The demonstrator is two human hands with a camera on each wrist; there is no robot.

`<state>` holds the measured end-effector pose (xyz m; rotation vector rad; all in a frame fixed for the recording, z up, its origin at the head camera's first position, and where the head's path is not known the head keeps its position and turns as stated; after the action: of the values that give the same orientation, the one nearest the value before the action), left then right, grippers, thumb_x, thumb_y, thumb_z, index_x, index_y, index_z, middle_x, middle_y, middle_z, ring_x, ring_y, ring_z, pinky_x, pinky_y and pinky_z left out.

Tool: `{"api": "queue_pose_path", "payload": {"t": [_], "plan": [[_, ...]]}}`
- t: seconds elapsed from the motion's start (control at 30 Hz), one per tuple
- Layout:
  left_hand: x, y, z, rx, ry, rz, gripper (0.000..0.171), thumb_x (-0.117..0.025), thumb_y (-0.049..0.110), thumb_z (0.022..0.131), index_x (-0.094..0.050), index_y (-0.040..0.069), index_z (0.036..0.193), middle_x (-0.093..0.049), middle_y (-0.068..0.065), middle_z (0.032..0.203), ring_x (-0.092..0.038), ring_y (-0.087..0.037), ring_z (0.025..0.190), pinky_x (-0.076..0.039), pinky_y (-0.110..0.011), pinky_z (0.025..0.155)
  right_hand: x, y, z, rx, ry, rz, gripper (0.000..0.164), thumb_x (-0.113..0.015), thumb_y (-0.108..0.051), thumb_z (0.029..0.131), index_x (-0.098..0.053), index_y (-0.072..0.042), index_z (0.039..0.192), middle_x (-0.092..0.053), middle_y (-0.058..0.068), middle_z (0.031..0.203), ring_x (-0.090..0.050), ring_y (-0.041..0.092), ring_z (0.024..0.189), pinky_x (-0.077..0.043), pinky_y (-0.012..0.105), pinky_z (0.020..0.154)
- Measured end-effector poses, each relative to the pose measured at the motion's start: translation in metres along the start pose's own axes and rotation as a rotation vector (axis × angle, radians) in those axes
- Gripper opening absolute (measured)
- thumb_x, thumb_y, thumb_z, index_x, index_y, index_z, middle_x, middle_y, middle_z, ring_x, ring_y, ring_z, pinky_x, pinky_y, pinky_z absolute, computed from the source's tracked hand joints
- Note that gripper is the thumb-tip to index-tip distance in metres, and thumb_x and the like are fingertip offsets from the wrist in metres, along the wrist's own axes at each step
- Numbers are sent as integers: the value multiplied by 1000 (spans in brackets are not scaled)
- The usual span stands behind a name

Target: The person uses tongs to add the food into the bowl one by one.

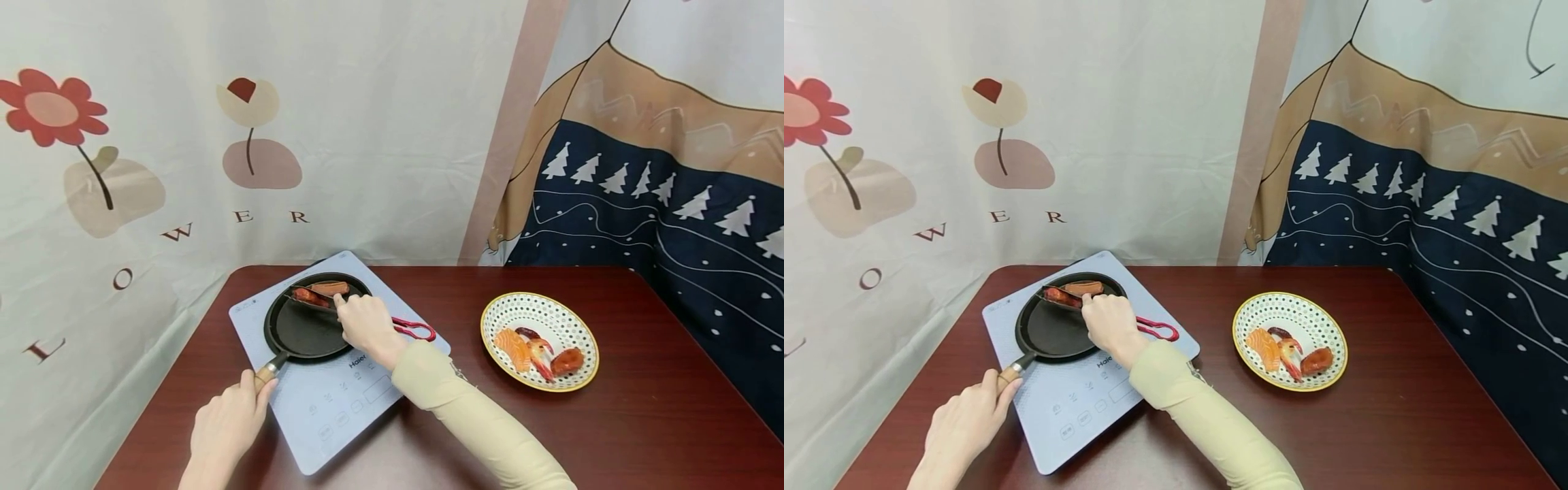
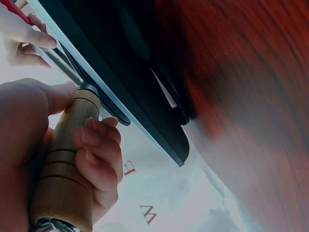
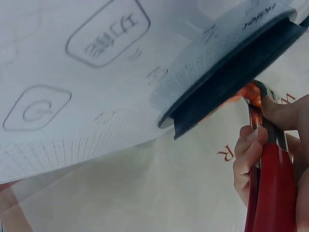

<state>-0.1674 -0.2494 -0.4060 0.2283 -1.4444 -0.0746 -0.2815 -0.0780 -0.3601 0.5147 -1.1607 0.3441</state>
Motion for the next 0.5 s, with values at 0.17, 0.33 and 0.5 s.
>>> {"api": "queue_pose_path", "payload": {"t": [0.17, 0.33, 0.5], "plan": [[0, 1, 1, -1, -9, 2, 41, -47, 39, 98, -45, -1, 89, -58, -20, 64, -56, -39, 53, -39, -47, 45, -4, -3, 1, -20, -14, 23, 40, -61, -33, 91, -58, -20, 128, -69, -1, 82, -63, 16, 61, -48, 28, 50], [-1, -1, 1, 7, -21, 3, 40, -48, 39, 97, -45, -1, 90, -58, -19, 64, -56, -39, 53, -39, -47, 46, -7, -2, 0, -20, -15, 100, 43, -61, -38, 91, -57, -17, 128, -69, 2, 81, -64, 19, 62, -49, 30, 52], [-2, 0, 2, 8, -29, 1, 41, -48, 39, 97, -45, -1, 90, -57, -19, 64, -57, -39, 54, -39, -47, 46, -7, 4, -1, -13, -53, 142, 48, -60, -43, 90, -55, -16, 129, -69, 3, 86, -66, 21, 67, -50, 32, 56]]}}
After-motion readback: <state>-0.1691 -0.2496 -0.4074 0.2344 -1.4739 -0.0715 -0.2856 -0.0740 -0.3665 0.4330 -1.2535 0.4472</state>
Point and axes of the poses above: each hand's wrist, its own z-axis towards the middle knuckle, its own x-axis out of the back of the hand, y = z × x, the point moved 7 cm from there along z, towards the middle knuckle
